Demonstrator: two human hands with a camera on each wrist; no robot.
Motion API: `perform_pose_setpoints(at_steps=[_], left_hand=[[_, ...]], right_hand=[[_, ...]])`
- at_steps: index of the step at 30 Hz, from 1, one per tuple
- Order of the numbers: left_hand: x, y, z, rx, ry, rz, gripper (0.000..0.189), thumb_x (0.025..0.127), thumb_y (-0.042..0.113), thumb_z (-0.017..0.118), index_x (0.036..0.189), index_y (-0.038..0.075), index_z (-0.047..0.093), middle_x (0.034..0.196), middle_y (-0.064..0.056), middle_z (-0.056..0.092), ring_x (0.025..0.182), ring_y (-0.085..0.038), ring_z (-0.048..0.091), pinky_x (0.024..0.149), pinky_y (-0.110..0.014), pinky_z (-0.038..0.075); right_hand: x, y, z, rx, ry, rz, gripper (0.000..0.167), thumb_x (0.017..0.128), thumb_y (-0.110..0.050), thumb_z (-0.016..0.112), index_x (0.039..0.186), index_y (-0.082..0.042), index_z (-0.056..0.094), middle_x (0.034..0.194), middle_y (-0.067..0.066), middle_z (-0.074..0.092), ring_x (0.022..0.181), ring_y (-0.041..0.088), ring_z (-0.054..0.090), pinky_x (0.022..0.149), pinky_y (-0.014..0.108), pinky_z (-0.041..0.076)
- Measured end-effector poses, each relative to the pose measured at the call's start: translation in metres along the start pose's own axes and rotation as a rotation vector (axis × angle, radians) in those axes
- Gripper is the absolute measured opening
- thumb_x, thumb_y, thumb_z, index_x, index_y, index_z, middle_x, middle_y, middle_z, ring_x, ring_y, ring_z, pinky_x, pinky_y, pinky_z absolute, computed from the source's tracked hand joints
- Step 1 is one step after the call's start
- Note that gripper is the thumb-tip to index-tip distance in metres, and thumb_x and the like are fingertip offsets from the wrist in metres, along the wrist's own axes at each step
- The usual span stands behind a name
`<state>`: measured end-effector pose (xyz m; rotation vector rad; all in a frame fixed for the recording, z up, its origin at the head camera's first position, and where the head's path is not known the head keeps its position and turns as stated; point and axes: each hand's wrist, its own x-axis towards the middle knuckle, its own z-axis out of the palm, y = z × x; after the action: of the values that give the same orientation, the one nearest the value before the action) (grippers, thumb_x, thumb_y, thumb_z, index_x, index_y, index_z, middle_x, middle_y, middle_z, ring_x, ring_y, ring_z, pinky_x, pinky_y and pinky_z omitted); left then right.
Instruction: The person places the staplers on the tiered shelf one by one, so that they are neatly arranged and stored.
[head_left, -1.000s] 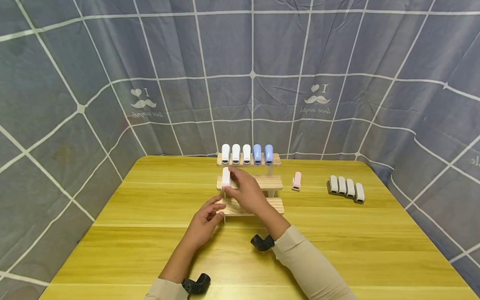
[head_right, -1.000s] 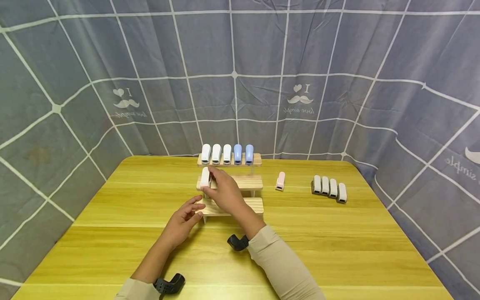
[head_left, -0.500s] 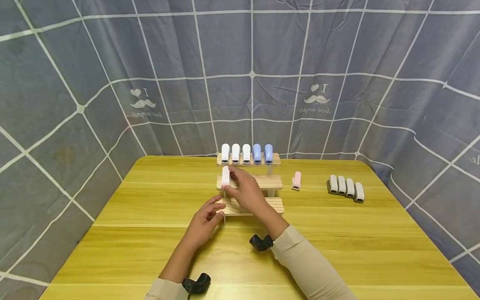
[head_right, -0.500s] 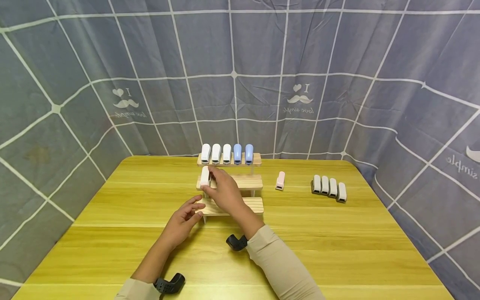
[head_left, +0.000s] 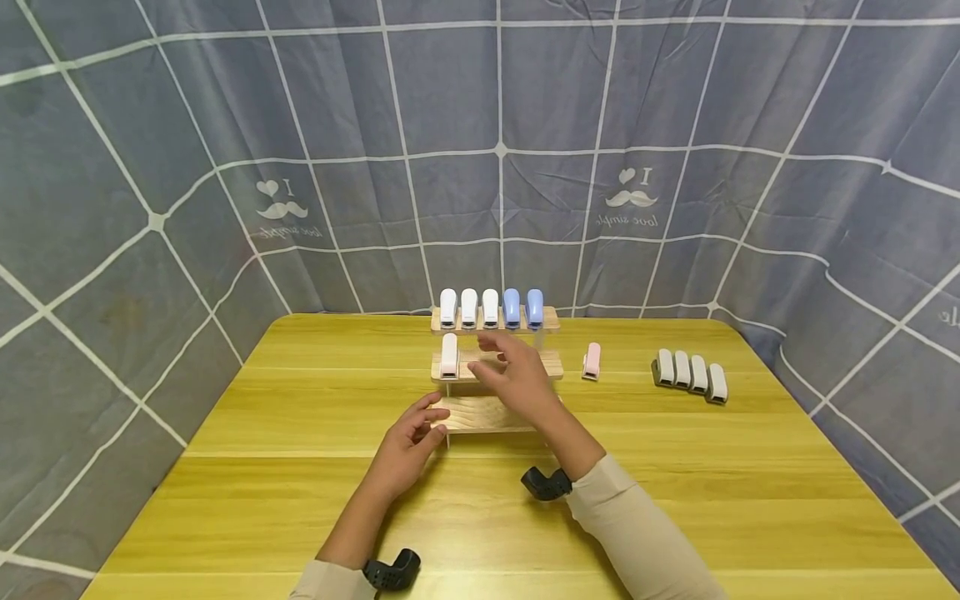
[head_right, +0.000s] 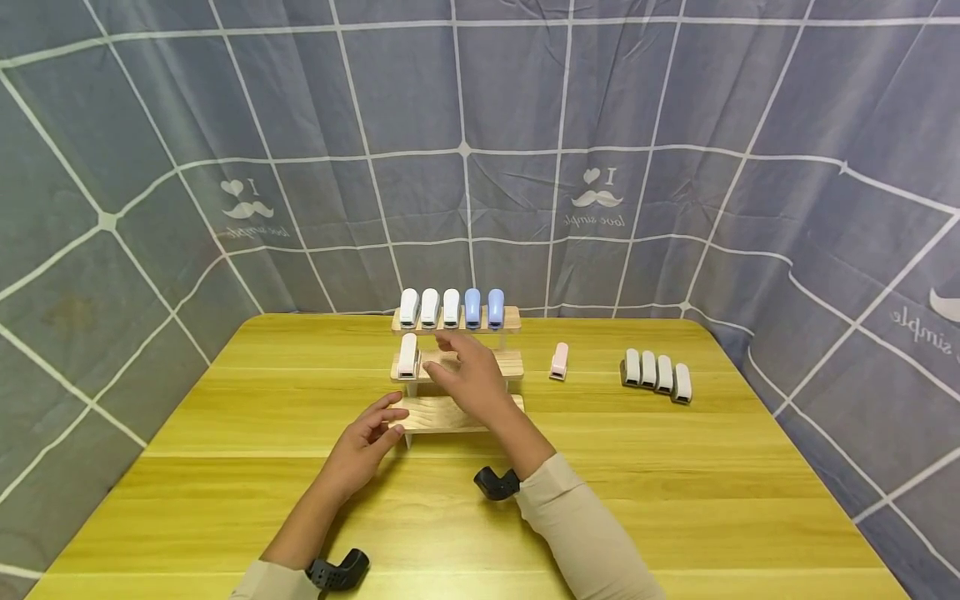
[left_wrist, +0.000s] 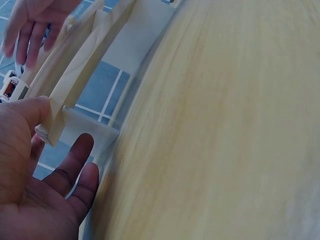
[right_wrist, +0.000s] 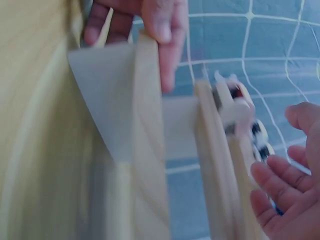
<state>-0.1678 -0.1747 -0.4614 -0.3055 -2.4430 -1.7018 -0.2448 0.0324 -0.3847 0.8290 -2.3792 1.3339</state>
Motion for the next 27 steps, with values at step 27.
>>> perform_pose_setpoints(at_steps=[27], left_hand=[[0.000,-0.003,0.001,0.002,0.001,-0.005,0.021,0.099,0.014,0.063,0.119,0.009,0.069,0.151,-0.003,0.045,0.130,-0.029,0.049,0.096,-0.042,0.045]], right_hand=[[-0.038,0.132,-0.111,-0.114,0.107,0.225,0.048,0.094,-0.017,0.071,0.136,0.002,0.055,0.133,0.021,0.056,0.122,0.037,0.052,0.092,0.053,0.046]])
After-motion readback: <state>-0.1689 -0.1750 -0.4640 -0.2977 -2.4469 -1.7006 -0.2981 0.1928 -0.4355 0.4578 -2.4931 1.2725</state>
